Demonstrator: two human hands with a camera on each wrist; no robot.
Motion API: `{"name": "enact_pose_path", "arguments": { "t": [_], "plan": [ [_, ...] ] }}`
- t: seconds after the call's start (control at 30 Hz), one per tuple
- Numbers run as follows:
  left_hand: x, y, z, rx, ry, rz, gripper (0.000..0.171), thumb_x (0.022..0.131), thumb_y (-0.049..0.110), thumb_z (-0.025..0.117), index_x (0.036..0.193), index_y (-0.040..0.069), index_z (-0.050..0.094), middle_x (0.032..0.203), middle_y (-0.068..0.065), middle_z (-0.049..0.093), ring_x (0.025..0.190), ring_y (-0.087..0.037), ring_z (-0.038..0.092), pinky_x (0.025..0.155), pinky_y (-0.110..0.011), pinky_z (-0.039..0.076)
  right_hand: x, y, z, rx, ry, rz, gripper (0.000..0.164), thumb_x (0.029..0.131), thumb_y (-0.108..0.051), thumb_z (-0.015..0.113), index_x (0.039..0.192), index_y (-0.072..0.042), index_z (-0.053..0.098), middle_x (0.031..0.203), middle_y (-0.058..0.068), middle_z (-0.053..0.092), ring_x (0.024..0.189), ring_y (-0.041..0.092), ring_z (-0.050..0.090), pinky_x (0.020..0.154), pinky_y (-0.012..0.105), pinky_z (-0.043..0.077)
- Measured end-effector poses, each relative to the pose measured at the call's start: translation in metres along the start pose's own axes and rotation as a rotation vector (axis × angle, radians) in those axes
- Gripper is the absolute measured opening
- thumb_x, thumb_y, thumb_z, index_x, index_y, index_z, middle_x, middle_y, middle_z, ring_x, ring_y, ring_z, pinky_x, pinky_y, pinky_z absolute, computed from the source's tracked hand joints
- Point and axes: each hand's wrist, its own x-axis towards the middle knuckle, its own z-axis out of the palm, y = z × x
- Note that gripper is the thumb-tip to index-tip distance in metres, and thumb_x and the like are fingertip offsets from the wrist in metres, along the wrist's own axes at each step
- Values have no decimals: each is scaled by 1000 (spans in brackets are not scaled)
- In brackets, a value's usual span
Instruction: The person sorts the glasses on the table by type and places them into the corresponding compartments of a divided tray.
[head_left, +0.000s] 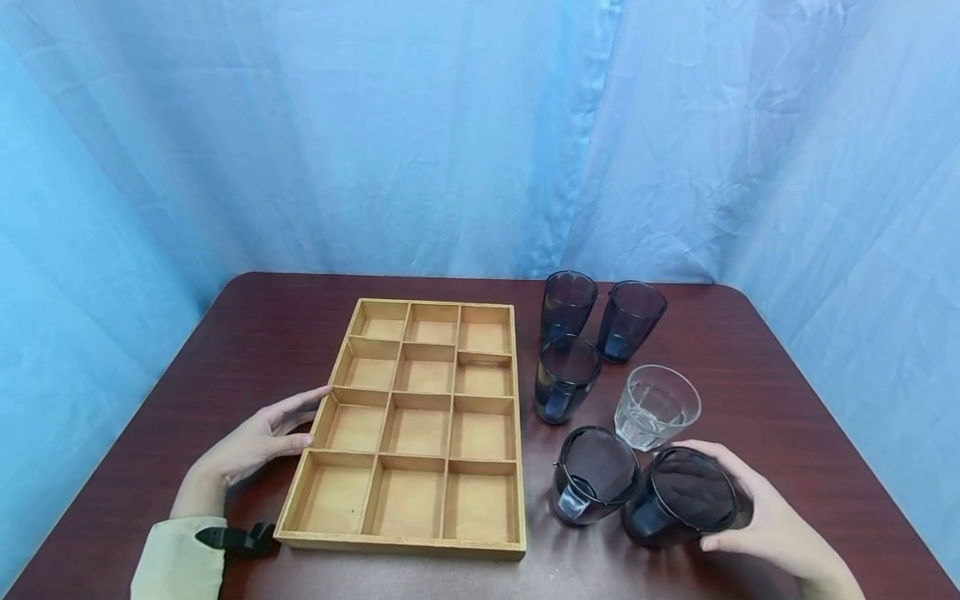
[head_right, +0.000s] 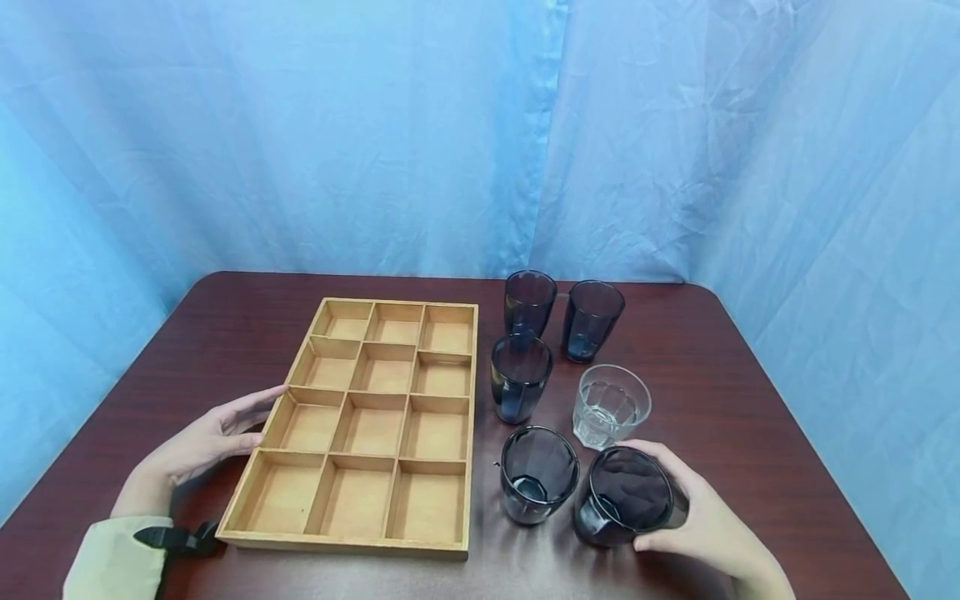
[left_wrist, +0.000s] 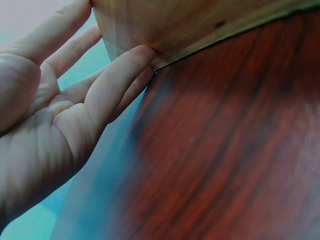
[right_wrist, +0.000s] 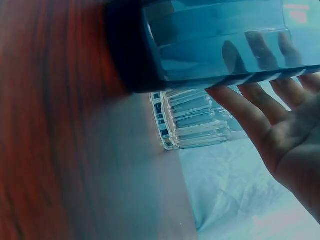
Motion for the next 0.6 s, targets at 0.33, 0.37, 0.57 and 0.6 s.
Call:
{"name": "enact_pose_path", "arguments": {
  "t": [0.33,0.37,0.57,0.6],
  "plan": [
    [1,0,4,0,21,-21,74,92,17,65,154,10,26,158,-24,21,139,-50,25,86,-27,53,-3,-7,-1,-60,75,25,92,58,12,79,139,13,37,133,10,57,120,9,55,96,12,39],
    [1,0,4,-5,23,-23,74,92,16,65,154,10,26,158,-24,21,139,-49,25,86,-27,53,-3,-9,-2,-64,83,30,92,57,12,79,139,13,37,132,9,58,119,9,55,95,12,39],
    [1,0,4,-1,25,-28,74,92,17,65,154,9,25,158,-24,20,140,-50,25,87,-28,53,-4,-14,-4,26,76,-32,87,63,11,78,139,17,34,134,13,57,120,12,55,96,14,42],
    [1,0,4,4,25,-28,74,92,18,65,154,9,25,158,-24,20,140,-50,25,87,-28,53,-3,-15,-4,46,70,-51,86,65,11,77,139,18,33,134,14,56,121,14,55,96,15,42]
  ]
}}
